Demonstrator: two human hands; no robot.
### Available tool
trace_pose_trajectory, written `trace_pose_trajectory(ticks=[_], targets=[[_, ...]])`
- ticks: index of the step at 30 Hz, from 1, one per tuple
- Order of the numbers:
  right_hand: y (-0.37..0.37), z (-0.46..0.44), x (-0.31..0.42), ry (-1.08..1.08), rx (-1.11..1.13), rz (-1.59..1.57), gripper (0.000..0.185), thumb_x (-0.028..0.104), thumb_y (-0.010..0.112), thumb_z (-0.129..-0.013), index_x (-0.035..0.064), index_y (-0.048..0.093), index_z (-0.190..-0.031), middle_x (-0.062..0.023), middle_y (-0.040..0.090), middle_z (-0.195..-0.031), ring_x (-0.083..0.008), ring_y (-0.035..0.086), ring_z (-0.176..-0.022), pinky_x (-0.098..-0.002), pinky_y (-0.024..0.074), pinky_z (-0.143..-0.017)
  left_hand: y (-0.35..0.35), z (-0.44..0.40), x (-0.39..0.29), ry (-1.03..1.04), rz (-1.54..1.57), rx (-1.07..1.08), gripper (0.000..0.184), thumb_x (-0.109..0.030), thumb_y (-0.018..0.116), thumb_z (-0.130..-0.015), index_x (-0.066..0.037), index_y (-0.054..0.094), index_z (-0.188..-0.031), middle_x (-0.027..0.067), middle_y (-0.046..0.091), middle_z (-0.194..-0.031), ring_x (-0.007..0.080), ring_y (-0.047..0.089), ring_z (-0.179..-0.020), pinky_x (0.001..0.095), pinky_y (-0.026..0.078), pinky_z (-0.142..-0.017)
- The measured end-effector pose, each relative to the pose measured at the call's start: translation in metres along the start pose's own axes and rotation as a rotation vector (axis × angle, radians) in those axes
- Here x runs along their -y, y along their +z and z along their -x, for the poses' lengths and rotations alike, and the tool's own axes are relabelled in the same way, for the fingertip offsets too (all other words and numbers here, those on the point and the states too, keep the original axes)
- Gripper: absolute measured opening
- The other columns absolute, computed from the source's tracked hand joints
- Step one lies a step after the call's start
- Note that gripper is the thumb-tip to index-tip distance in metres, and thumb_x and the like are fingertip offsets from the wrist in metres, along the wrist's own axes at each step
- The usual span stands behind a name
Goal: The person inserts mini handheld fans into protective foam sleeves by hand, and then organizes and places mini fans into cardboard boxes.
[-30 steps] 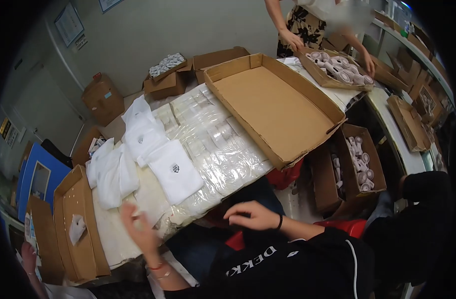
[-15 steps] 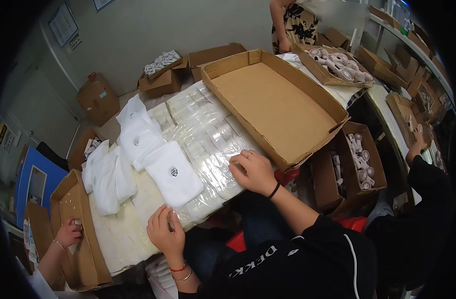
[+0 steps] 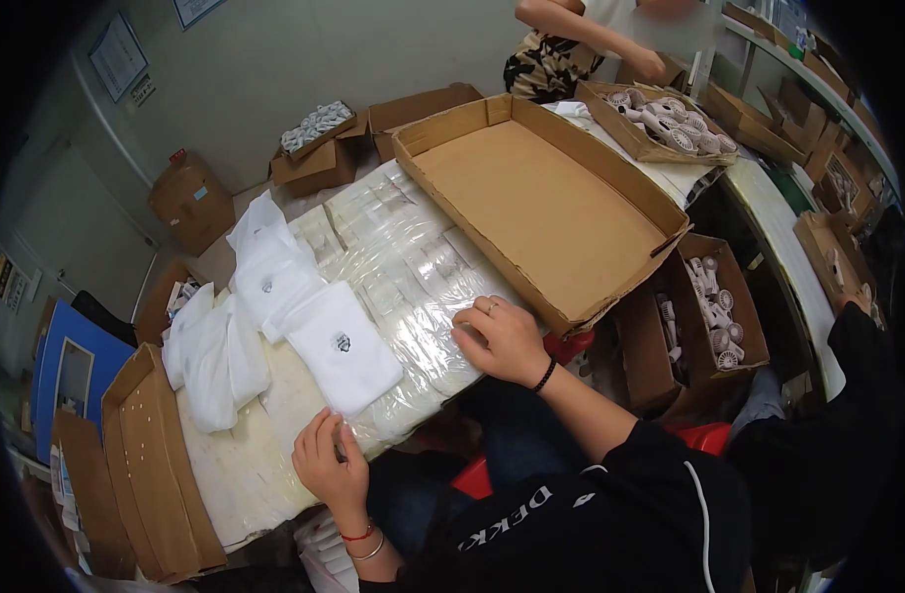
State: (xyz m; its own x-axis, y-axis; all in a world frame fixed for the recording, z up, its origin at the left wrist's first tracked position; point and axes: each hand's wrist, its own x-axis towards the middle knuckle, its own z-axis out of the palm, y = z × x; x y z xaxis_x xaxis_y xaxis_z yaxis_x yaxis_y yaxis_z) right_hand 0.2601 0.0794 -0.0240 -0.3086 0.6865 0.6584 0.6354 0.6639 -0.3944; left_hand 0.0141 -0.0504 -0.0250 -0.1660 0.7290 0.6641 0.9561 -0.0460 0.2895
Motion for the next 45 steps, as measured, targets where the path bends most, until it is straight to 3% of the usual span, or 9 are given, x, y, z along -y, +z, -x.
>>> trace_pose_trajectory(ticks=[36, 38, 40, 41, 43, 45], targets=[[-0.007, 0.001, 0.004, -0.045, -0.031, -0.016, 0.009, 0.017, 0.062, -0.078, 0.0096, 0.062, -0.082, -0.0047, 0.055, -0.071, -0.0219, 0.055, -0.066, -0.0327, 0.0443, -0.058, -0.001, 0.000, 0.000, 0.024, 0.013, -0.022, 0.012, -0.009, 0.057, -0.079, -0.005, 0.062, -0.088, 0.0095, 0.063, -0.098, 0.0291, 0.057, -0.089, 0.0370, 0.043, -0.079], [-0.032, 0.009, 0.015, 0.109, 0.312, -0.515, 0.013, 0.018, 0.061, -0.080, 0.0093, 0.064, -0.090, -0.0069, 0.060, -0.079, -0.0238, 0.058, -0.070, -0.0320, 0.0475, -0.062, -0.002, -0.001, 0.002, 0.032, 0.021, -0.027, 0.012, -0.008, 0.058, -0.078, -0.004, 0.062, -0.088, 0.0099, 0.063, -0.097, 0.0296, 0.057, -0.089, 0.0372, 0.043, -0.079], [-0.077, 0.003, 0.023, -0.394, 0.219, -0.502, 0.020, 0.014, 0.067, -0.078, 0.0070, 0.066, -0.096, -0.0054, 0.063, -0.083, -0.0202, 0.060, -0.071, -0.0279, 0.0475, -0.062, -0.003, 0.000, 0.003, 0.042, 0.066, -0.032, 0.011, -0.007, 0.058, -0.077, -0.005, 0.062, -0.086, 0.0104, 0.063, -0.096, 0.0291, 0.057, -0.087, 0.0375, 0.043, -0.077], [-0.104, -0.004, 0.022, -0.479, 0.171, -0.440, 0.023, 0.012, 0.070, -0.074, 0.0048, 0.066, -0.095, -0.0060, 0.064, -0.085, -0.0205, 0.062, -0.073, -0.0289, 0.0480, -0.064, -0.003, 0.000, 0.003, 0.044, 0.066, -0.027, 0.011, -0.007, 0.058, -0.077, -0.005, 0.062, -0.086, 0.0104, 0.063, -0.096, 0.0291, 0.057, -0.087, 0.0375, 0.043, -0.077], [-0.143, -0.001, -0.015, -0.280, 0.047, -0.338, 0.016, 0.010, 0.065, -0.076, 0.0017, 0.064, -0.090, -0.0089, 0.063, -0.084, -0.0231, 0.061, -0.073, -0.0331, 0.0474, -0.066, -0.005, 0.003, 0.001, 0.002, 0.177, -0.067, 0.009, -0.002, 0.057, -0.077, -0.002, 0.061, -0.085, 0.0128, 0.062, -0.093, 0.0299, 0.056, -0.085, 0.0368, 0.043, -0.075], [-0.176, -0.013, -0.055, 0.007, -0.213, -0.023, 0.015, 0.007, 0.057, -0.080, 0.0000, 0.061, -0.093, -0.0094, 0.060, -0.087, -0.0183, 0.057, -0.080, -0.0273, 0.0437, -0.071, -0.007, 0.007, -0.002, -0.006, 0.209, -0.090, 0.008, -0.001, 0.056, -0.078, -0.001, 0.061, -0.085, 0.0131, 0.062, -0.090, 0.0300, 0.056, -0.083, 0.0363, 0.044, -0.074]])
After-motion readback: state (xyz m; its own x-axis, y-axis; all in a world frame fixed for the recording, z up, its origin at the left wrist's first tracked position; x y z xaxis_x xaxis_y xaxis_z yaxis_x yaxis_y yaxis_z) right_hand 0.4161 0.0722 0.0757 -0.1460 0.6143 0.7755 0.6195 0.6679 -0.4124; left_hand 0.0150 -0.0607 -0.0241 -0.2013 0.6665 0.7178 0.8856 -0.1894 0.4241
